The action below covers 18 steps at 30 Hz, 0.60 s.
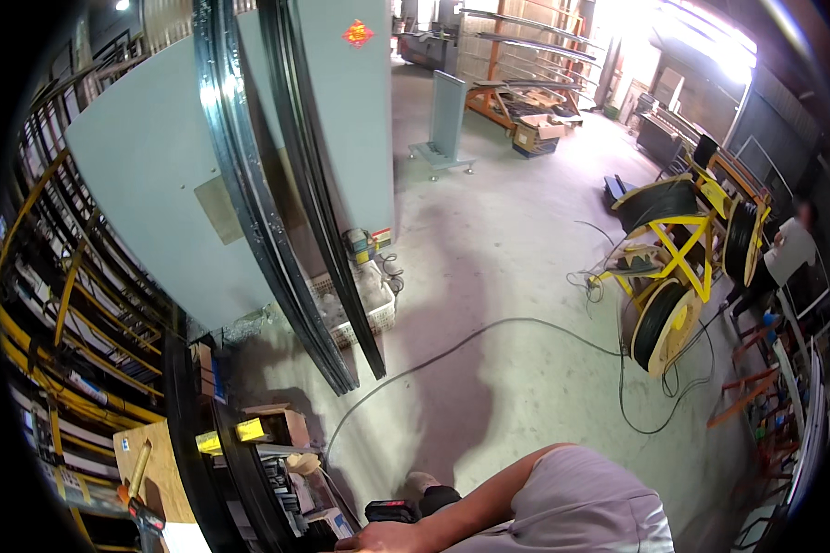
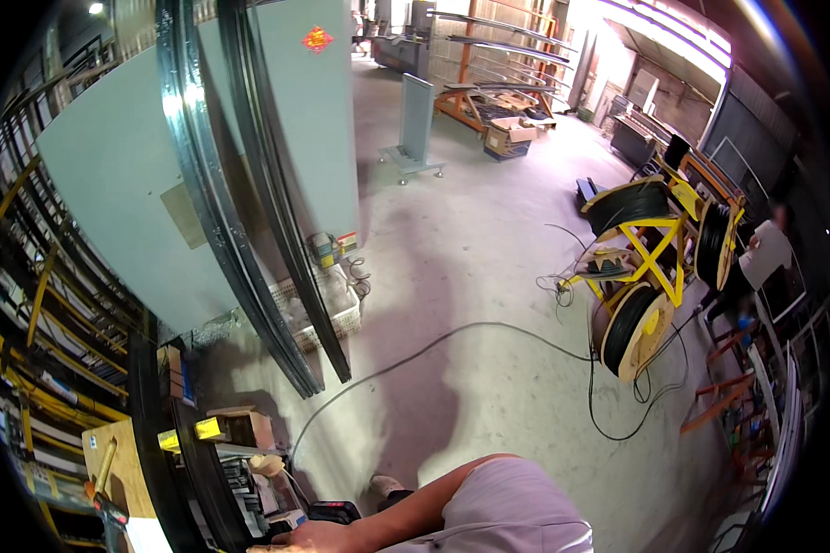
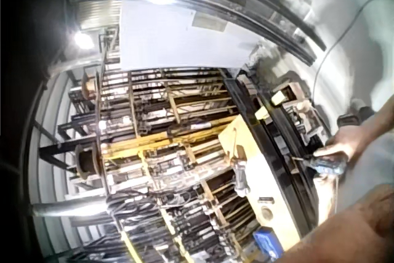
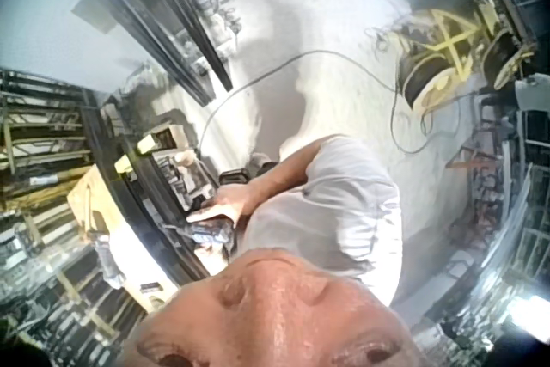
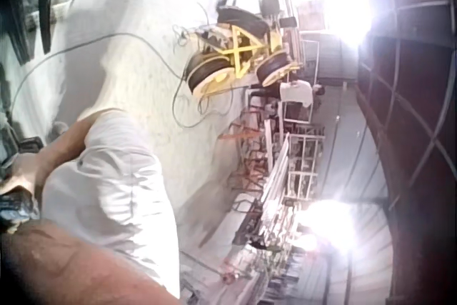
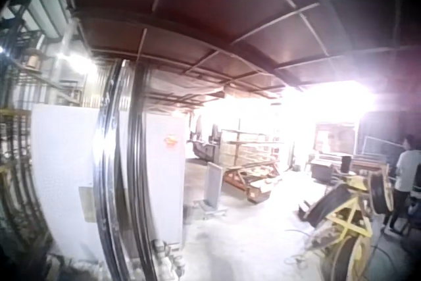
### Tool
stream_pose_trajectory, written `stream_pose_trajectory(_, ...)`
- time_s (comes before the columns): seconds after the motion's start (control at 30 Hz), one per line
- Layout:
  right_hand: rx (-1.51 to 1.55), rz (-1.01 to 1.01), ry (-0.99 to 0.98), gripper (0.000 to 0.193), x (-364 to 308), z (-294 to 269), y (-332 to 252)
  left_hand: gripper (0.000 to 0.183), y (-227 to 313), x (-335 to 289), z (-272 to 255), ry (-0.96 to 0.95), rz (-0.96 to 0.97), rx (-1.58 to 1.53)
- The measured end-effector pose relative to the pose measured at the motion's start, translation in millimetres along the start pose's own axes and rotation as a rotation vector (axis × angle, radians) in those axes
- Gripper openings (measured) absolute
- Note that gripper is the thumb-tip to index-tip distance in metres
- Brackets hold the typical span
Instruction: The person aligns a black metal rail against a yellow support on a workbench, measures and marks positions, and then uses a power drill to drive screws into the rail.
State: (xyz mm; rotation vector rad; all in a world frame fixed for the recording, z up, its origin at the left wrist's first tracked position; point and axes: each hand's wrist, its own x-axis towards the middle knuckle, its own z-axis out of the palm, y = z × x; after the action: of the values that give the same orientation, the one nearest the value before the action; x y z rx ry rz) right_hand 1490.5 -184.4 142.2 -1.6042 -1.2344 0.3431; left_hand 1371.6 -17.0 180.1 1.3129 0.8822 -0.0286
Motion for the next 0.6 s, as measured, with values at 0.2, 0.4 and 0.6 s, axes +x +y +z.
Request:
stream_pose_trajectory(0.2,-0.076,0.155,0.0,0.097,-9.3,-26.1,-2.3,0.026,6.5,27.8,-12.7,-0.101,-0.032,-0.058)
stream_pose_trajectory(0.4,-0.063,0.05,0.343,0.092,-20.3,-19.7,-11.6,0.038,-5.7,125.0,-59.5,-0.276,-0.05,-0.35)
stream_pose_trajectory(0.6,-0.03,0.097,0.433,0.084,-28.1,1.4,-24.8,0.024,31.7,149.1,-22.8,-0.264,0.437,-0.059)
